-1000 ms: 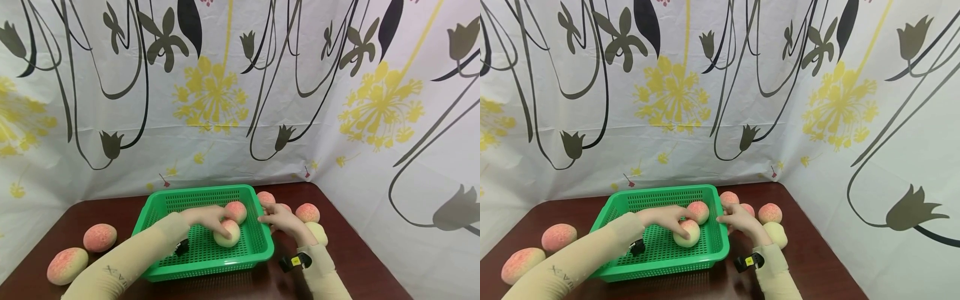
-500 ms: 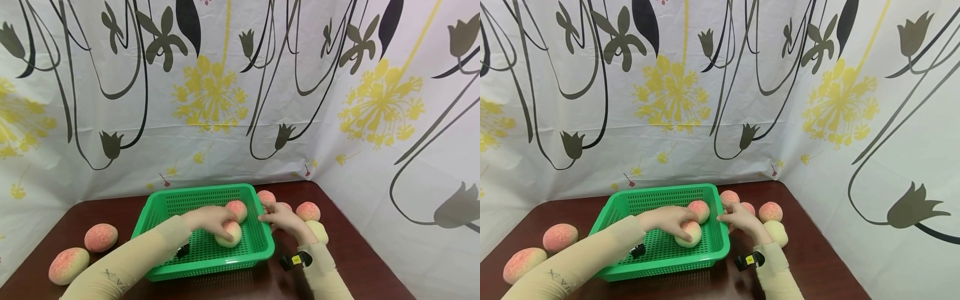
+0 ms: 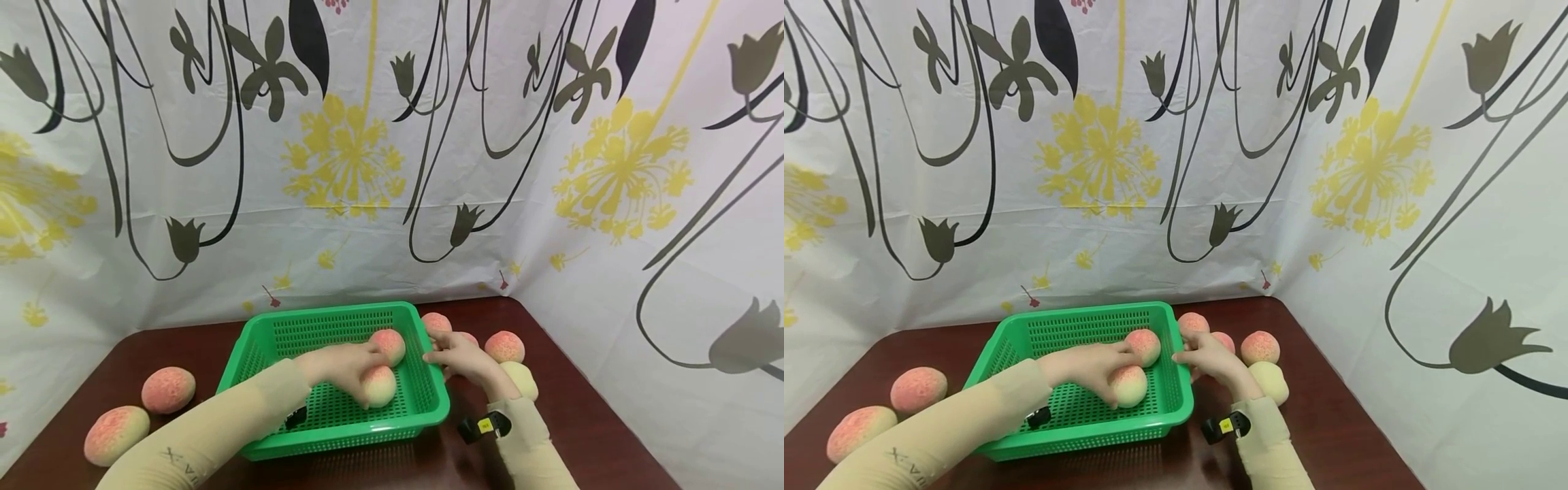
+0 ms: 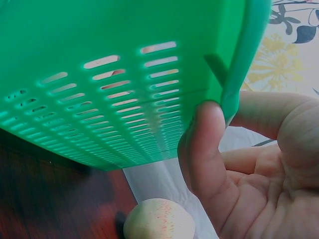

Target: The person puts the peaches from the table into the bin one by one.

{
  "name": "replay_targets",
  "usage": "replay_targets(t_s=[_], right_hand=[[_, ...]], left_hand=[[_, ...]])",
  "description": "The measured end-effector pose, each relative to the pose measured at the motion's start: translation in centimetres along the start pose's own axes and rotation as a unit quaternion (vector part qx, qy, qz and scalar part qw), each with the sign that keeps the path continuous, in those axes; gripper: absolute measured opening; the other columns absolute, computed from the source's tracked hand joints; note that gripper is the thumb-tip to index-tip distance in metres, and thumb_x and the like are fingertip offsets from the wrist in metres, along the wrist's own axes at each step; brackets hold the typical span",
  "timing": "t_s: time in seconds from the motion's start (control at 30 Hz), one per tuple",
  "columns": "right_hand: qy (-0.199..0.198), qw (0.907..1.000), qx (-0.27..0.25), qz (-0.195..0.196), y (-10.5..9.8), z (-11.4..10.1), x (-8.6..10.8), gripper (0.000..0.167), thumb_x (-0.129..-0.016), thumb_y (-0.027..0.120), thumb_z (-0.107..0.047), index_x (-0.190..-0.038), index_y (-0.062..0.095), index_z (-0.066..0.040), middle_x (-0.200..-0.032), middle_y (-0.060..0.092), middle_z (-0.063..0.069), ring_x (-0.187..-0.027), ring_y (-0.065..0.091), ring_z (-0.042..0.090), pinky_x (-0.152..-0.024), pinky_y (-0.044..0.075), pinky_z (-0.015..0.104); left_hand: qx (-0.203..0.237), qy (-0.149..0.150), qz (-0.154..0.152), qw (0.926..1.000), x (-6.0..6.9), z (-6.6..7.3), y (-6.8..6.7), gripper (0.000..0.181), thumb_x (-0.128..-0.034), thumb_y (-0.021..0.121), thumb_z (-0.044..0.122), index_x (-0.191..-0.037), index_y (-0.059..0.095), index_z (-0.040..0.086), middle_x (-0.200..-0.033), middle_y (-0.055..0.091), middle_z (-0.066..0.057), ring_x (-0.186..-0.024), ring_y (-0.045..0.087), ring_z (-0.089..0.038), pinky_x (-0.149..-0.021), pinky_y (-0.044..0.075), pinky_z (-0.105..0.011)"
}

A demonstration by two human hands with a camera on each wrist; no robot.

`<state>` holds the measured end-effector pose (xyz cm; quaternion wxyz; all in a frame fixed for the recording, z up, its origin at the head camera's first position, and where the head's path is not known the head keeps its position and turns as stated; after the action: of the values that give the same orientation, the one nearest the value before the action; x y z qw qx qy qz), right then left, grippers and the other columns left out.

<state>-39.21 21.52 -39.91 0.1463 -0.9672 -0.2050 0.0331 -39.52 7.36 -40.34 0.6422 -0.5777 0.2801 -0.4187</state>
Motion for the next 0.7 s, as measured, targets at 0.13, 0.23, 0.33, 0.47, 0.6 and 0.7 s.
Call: replay_targets(t_s=[0.13, 0.23, 0.33, 0.47, 0.6, 0.7], right_hand=[[-0.002, 1.0000, 0.002, -0.002, 0.0, 0.0, 0.0, 0.064, -0.096, 0.059, -0.008, -0.150, 0.027, 0.004, -0.098, 0.062, 0.017, -0.074, 0.068, 0.024, -0.057, 0.056, 0.035], [-0.002, 1.0000, 0.003, -0.001, 0.0, 0.1, -0.1, 0.064, -0.096, 0.059, -0.008, -0.150, 0.028, 0.005, -0.096, 0.062, 0.016, -0.074, 0.068, 0.024, -0.057, 0.056, 0.036], [-0.002, 1.0000, 0.004, 0.001, -0.2, 0.2, 0.0, 0.065, -0.096, 0.060, -0.008, -0.150, 0.027, 0.005, -0.095, 0.062, 0.014, -0.074, 0.068, 0.023, -0.057, 0.056, 0.036], [-0.002, 1.0000, -0.001, 0.000, -0.3, 0.3, 0.1, 0.066, -0.096, 0.060, -0.008, -0.151, 0.025, 0.005, -0.096, 0.063, 0.014, -0.075, 0.068, 0.023, -0.057, 0.056, 0.037], [-0.001, 0.9999, -0.011, -0.004, -0.2, 0.4, 0.0, 0.067, -0.096, 0.060, -0.009, -0.151, 0.024, 0.004, -0.097, 0.064, 0.016, -0.075, 0.068, 0.022, -0.057, 0.056, 0.036], [0.000, 0.9998, -0.018, -0.007, -0.1, 0.4, -0.1, 0.066, -0.096, 0.060, -0.009, -0.151, 0.026, 0.003, -0.099, 0.063, 0.018, -0.075, 0.067, 0.022, -0.057, 0.056, 0.034]], left_hand=[[-0.024, 0.018, 0.016, 0.9994, -0.1, 0.4, -0.2, 0.068, -0.0728, 0.085, 0.039, -0.132, 0.057, 0.020, -0.120, 0.051, 0.004, -0.103, 0.056, -0.012, -0.084, 0.049, -0.032], [-0.028, 0.028, 0.028, 0.9988, -0.2, 0.7, -0.3, 0.068, -0.0726, 0.085, 0.038, -0.131, 0.057, 0.018, -0.119, 0.053, 0.004, -0.106, 0.055, -0.012, -0.088, 0.048, -0.032], [-0.011, 0.028, 0.033, 0.9990, -0.4, 0.8, -0.2, 0.067, -0.0727, 0.085, 0.037, -0.131, 0.058, 0.017, -0.119, 0.053, 0.005, -0.104, 0.056, -0.012, -0.088, 0.048, -0.031], [-0.001, 0.030, 0.040, 0.9988, -0.9, 1.1, -0.3, 0.062, -0.0735, 0.085, 0.037, -0.127, 0.058, 0.021, -0.116, 0.051, 0.006, -0.097, 0.056, -0.008, -0.083, 0.049, -0.028], [-0.007, 0.032, 0.048, 0.9983, -1.4, 1.6, -0.4, 0.060, -0.0737, 0.085, 0.038, -0.124, 0.057, 0.023, -0.115, 0.049, 0.006, -0.093, 0.055, -0.007, -0.080, 0.049, -0.027], [-0.030, 0.022, 0.055, 0.9978, -1.6, 1.6, -0.7, 0.062, -0.0729, 0.084, 0.043, -0.125, 0.058, 0.024, -0.115, 0.051, 0.007, -0.091, 0.056, -0.007, -0.077, 0.050, -0.028]])
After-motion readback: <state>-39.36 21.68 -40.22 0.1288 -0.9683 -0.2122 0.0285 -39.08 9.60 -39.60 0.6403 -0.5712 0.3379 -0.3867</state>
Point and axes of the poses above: each hand's wrist, its own x-axis away from the middle knuckle, its own y-axis out of the palm, z = x × y, the point moved 10 cm from there along -x, towards the middle knuckle
